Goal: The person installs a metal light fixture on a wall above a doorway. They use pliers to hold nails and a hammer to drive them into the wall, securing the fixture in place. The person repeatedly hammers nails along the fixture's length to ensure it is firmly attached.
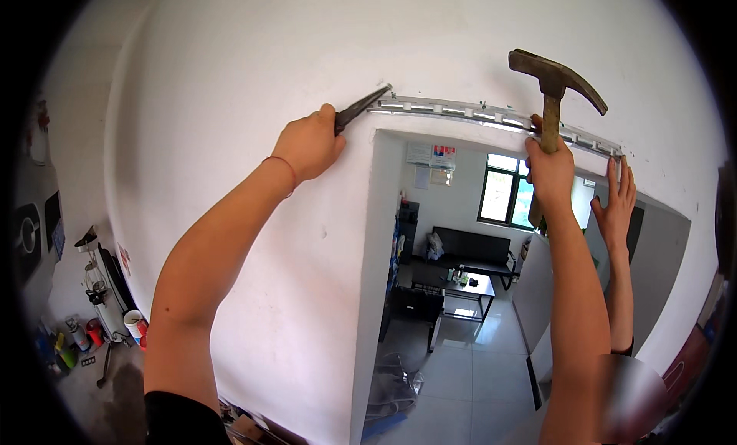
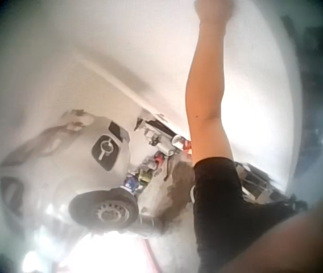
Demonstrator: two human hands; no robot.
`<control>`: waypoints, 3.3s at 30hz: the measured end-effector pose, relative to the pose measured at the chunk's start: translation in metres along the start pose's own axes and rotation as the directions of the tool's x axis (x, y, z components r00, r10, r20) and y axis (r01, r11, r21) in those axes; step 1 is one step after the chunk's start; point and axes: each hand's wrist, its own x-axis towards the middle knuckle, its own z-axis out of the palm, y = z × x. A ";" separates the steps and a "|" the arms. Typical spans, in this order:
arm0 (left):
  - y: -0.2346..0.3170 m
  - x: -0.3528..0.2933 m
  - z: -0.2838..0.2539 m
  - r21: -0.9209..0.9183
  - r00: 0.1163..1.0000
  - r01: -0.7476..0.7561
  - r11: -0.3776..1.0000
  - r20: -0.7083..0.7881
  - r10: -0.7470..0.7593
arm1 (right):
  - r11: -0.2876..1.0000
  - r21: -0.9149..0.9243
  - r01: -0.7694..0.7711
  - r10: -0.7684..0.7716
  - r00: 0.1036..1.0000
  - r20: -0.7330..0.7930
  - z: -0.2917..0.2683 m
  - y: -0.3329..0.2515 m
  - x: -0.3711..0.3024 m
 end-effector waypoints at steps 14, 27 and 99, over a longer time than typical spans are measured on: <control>0.015 0.014 0.019 -0.245 0.987 -0.007 0.969 -0.160 -0.033 | 0.993 -0.117 0.006 -0.014 0.998 -0.067 0.022 0.003 0.006; 0.024 0.018 0.018 -0.279 0.993 -0.013 0.960 -0.120 -0.021 | 0.981 -0.170 0.098 -0.117 0.987 -0.106 0.025 0.013 0.014; -0.006 0.027 -0.024 0.118 0.987 -0.097 0.988 0.143 0.080 | 0.946 -0.314 0.082 -0.106 0.993 -0.058 0.008 0.008 0.011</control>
